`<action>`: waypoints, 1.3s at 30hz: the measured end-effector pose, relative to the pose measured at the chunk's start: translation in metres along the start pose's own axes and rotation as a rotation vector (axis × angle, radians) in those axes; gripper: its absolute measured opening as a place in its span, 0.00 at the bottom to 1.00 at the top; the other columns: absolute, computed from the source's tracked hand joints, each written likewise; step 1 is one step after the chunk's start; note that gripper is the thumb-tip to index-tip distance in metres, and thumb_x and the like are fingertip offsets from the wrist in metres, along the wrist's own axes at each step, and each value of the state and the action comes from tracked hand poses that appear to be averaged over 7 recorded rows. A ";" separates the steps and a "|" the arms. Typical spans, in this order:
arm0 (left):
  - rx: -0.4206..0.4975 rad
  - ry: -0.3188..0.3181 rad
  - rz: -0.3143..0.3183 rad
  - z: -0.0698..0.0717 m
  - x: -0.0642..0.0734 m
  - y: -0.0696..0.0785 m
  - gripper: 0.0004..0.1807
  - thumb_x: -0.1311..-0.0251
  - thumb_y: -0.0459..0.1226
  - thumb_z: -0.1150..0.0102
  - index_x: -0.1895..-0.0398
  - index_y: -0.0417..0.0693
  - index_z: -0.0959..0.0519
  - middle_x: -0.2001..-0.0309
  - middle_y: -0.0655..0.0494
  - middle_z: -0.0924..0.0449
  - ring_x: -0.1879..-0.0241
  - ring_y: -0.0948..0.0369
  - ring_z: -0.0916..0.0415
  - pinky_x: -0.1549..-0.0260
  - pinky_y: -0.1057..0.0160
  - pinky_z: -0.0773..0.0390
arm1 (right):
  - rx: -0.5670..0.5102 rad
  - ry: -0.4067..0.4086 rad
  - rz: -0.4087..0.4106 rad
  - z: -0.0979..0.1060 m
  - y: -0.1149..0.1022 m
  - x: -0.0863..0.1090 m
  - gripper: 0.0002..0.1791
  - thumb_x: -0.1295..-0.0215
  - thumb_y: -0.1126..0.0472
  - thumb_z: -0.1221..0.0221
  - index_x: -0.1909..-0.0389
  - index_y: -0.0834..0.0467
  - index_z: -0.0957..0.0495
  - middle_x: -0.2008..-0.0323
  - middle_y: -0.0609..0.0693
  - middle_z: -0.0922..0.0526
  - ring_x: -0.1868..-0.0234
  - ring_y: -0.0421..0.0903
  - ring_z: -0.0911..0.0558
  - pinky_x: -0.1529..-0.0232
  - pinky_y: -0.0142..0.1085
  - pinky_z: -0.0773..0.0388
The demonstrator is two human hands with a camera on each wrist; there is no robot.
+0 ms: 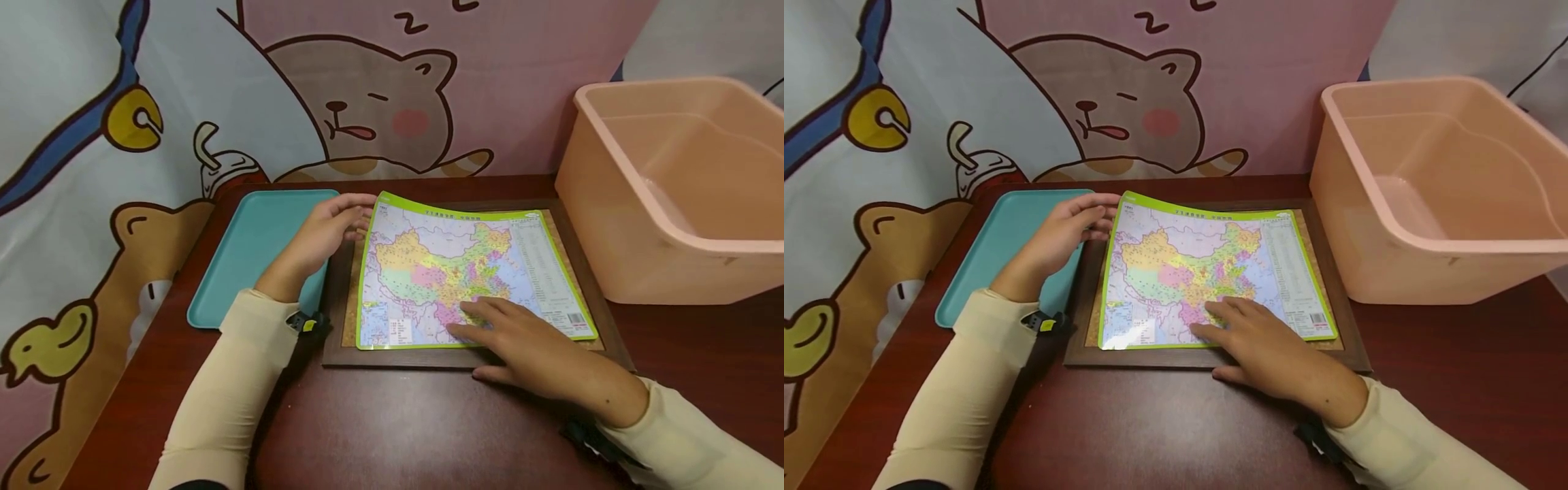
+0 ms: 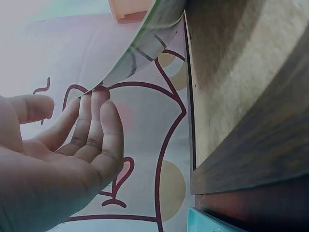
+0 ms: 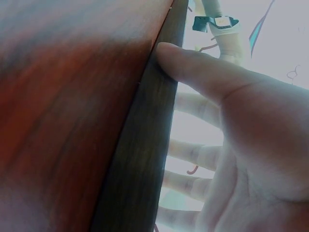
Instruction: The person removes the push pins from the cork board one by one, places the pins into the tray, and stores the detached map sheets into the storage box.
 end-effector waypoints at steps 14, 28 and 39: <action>-0.061 -0.081 0.005 -0.005 0.003 0.003 0.20 0.23 0.38 0.56 0.32 0.53 0.29 0.43 0.45 0.26 0.49 0.51 0.23 0.48 0.45 0.23 | 0.000 -0.015 -0.015 0.000 0.000 -0.001 0.35 0.46 0.45 0.27 0.35 0.47 0.23 0.35 0.56 0.25 0.35 0.60 0.26 0.38 0.57 0.27; -0.133 -0.122 -0.010 -0.006 0.004 0.003 0.23 0.24 0.37 0.52 0.29 0.55 0.33 0.41 0.45 0.28 0.49 0.51 0.24 0.52 0.51 0.22 | -0.007 -0.001 -0.004 0.001 0.000 -0.002 0.35 0.46 0.46 0.26 0.36 0.48 0.23 0.36 0.57 0.24 0.36 0.60 0.25 0.39 0.57 0.26; -0.206 -0.145 -0.054 -0.008 0.003 0.000 0.28 0.29 0.32 0.48 0.28 0.59 0.35 0.43 0.48 0.27 0.51 0.52 0.25 0.54 0.49 0.23 | -0.006 -0.016 -0.013 0.000 0.001 -0.002 0.35 0.46 0.45 0.27 0.36 0.48 0.22 0.36 0.57 0.24 0.35 0.60 0.26 0.39 0.57 0.26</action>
Point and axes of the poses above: each hand's wrist, its own x-axis away from the middle knuckle, its own z-axis out of the back of the hand, y = z × x, the point moved 5 cm from there along -x, towards the middle knuckle
